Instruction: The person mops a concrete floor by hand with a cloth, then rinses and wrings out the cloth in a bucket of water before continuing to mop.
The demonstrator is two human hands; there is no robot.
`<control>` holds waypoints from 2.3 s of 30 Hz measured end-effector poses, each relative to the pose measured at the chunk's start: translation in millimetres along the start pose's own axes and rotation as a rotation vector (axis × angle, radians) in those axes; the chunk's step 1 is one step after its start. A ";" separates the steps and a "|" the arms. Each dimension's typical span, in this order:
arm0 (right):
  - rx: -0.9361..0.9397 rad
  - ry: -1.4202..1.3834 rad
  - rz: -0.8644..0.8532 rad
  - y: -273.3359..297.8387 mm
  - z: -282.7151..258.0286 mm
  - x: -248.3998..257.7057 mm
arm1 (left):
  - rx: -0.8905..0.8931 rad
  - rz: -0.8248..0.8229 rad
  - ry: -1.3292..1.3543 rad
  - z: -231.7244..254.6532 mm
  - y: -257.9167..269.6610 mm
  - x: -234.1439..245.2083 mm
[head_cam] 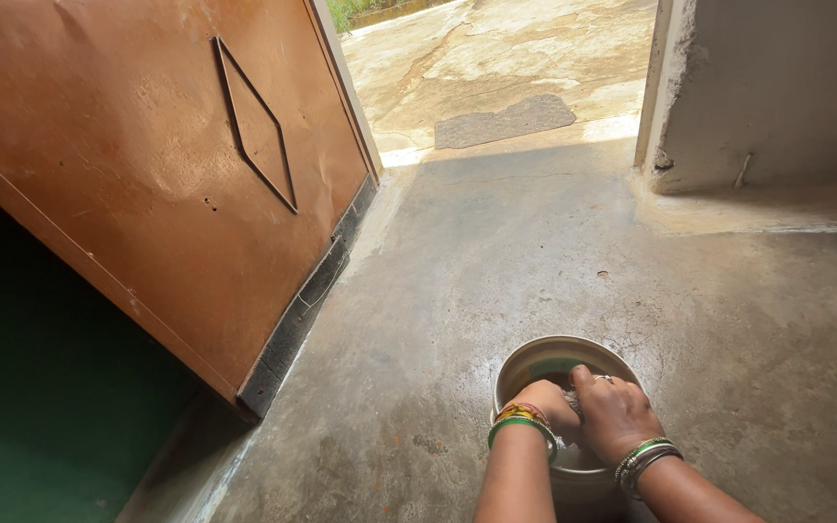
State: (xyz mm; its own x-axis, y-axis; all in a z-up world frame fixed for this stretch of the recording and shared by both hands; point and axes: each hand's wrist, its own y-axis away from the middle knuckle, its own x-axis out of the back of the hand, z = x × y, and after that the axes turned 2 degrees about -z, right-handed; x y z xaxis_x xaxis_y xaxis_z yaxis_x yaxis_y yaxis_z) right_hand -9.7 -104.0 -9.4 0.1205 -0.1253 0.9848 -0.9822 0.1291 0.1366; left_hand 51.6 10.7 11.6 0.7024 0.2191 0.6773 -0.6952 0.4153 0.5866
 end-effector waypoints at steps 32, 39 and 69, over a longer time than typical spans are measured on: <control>0.099 -0.064 -0.072 -6.5 10.4 -2.3 | -0.194 0.567 -0.303 -11.9 0.0 -44.4; 0.075 -0.053 -0.066 7.2 2.7 17.6 | -0.061 0.326 -0.142 10.3 33.6 -9.6; 0.004 -0.178 0.048 -0.9 14.7 3.9 | -0.309 0.572 -0.187 -1.7 52.8 -28.9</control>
State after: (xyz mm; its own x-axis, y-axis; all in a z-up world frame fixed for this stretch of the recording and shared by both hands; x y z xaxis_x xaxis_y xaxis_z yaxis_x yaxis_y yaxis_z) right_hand -10.5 -119.0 -7.2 0.0460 -0.2910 0.9556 -0.9868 0.1354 0.0887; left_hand -5.2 27.8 22.2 0.1788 0.3350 0.9251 -0.8546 0.5188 -0.0227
